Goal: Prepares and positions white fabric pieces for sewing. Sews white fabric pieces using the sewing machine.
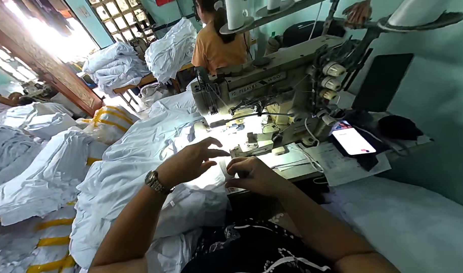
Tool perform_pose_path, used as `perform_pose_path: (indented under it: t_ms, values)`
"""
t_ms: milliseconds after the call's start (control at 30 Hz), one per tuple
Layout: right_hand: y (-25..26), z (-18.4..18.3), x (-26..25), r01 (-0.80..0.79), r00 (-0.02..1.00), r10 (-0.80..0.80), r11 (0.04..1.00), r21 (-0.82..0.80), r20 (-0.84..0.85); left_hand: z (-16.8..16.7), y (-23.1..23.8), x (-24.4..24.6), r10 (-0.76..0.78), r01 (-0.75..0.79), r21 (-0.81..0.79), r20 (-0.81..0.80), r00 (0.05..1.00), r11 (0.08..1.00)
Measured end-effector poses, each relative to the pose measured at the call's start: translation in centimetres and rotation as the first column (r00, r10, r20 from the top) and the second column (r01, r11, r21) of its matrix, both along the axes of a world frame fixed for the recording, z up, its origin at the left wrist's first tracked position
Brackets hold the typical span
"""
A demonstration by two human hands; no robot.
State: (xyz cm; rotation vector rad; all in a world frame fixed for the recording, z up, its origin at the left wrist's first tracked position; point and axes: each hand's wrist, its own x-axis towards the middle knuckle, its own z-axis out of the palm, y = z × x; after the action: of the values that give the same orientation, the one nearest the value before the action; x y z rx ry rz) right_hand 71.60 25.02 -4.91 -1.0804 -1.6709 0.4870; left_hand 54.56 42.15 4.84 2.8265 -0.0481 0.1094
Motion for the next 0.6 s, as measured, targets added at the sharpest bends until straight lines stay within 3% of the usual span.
perform_pose_path:
  t_ms: [100,167,267,333,400,533,600]
  values:
    - [1.0,0.4,0.5,-0.003,0.999,0.004,1.000,-0.024,0.035,0.3,1.2,1.5,-0.081,0.084,0.014,-0.160,0.984,0.996]
    - [2.4,0.4,1.1,0.099,0.992,-0.092,0.992,-0.075,0.091,1.6,2.1,1.7,-0.074,0.085,0.057,-0.174,0.982,0.995]
    - [5.1,-0.7,2.5,0.273,0.959,-0.254,0.946,-0.175,0.121,3.5,2.5,0.9,0.038,-0.042,0.291,0.019,0.999,0.956]
    - [6.4,-1.3,3.1,0.309,0.951,-0.296,0.927,-0.213,0.092,3.6,2.7,0.5,0.013,-0.134,0.478,0.248,0.969,0.868]
    - [6.7,-1.3,2.9,0.318,0.948,-0.310,0.916,-0.245,0.071,2.7,3.0,0.0,-0.035,-0.207,0.579,0.378,0.925,0.789]
    - [4.9,0.1,1.6,0.255,0.961,-0.274,0.930,-0.266,-0.039,0.3,4.0,-0.6,-0.079,-0.310,0.602,0.531,0.844,0.736]
    - [3.1,1.0,0.8,0.144,0.981,-0.165,0.971,-0.192,-0.097,-0.1,3.6,-0.5,-0.037,-0.290,0.534,0.520,0.854,0.794]
